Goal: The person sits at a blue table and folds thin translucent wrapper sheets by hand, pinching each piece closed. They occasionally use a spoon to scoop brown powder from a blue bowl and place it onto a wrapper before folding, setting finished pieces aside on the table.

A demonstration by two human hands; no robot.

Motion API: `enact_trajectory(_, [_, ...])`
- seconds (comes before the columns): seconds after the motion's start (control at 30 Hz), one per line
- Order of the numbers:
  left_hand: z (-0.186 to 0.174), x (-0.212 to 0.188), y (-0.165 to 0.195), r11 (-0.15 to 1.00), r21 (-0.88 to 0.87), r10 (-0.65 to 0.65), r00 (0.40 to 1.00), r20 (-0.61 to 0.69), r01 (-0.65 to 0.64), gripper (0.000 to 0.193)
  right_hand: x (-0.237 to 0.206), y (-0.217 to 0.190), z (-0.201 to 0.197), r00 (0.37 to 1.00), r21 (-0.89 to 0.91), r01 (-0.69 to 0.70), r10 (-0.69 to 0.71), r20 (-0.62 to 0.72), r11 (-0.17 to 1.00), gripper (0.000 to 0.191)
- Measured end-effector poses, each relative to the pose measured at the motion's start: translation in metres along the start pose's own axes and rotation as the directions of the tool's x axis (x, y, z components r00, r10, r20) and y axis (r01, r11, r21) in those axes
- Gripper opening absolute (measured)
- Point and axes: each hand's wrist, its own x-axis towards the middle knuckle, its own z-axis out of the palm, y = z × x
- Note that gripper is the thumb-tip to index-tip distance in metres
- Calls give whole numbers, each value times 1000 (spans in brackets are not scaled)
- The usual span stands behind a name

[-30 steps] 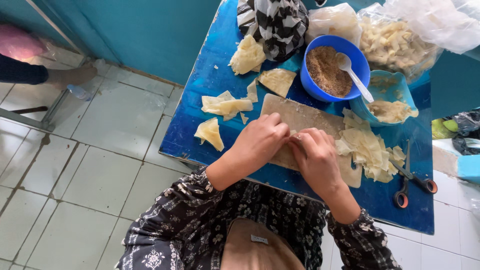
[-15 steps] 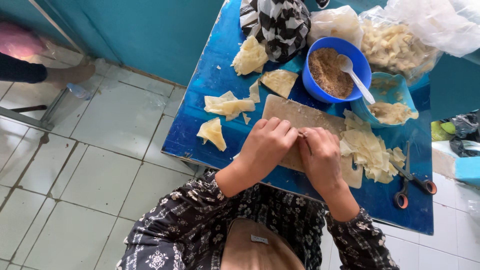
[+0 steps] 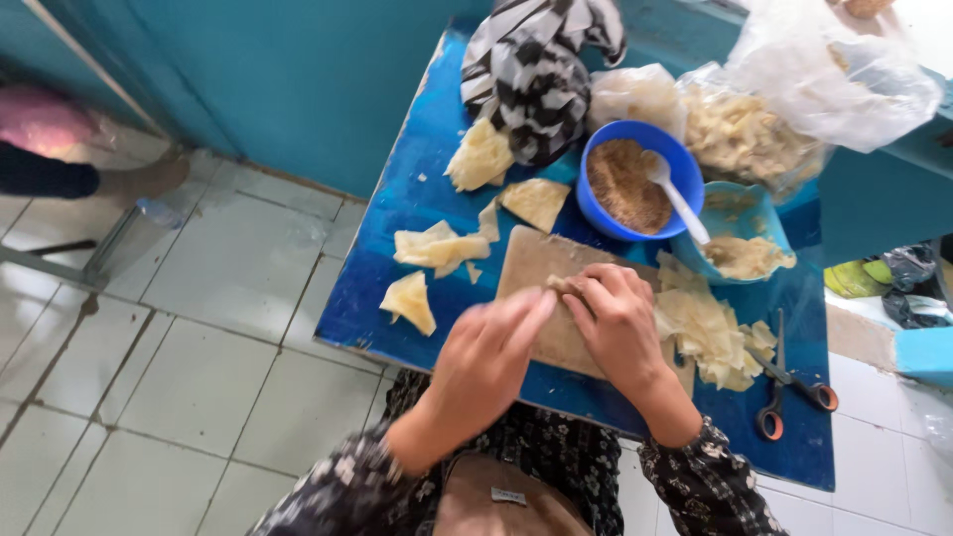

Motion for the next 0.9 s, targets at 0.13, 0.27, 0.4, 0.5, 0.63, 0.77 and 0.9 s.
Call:
enact_trajectory(0.13, [-18, -113, 4, 986, 162, -68, 992, 107, 50, 33, 11, 4, -2, 996, 68, 5, -11, 85, 998, 11])
enact_trajectory(0.27, [-20, -183, -45, 667, 721, -743, 92, 663, 185, 36, 15, -2, -21, 999, 132, 28, -31, 20, 991, 16])
enact_trajectory(0.4, [1, -176, -67, 660, 727, -721, -112, 684, 191, 30, 33, 33, -59, 970, 59, 99, -83, -230, 993, 21])
enact_trajectory(0.5, [1, -180, -62, 684, 710, -704, -105, 703, 169, 26, 51, 93, -100, 915, -162, 20, -83, -394, 987, 11])
enact_trajectory(0.63, [-4, -180, -51, 692, 702, -702, -72, 709, 164, 21, 93, 188, -144, 920, -553, -143, -95, -379, 821, 12])
enact_trajectory(0.77, [-8, -171, -49, 706, 691, -699, -1, 715, 153, 16, 134, 241, -141, 971, -584, -210, 96, -221, 784, 10])
enact_trajectory(0.9, [-15, -172, -45, 703, 677, -693, -5, 721, 215, 14, 139, 221, -129, 970, -528, -214, 115, -215, 822, 8])
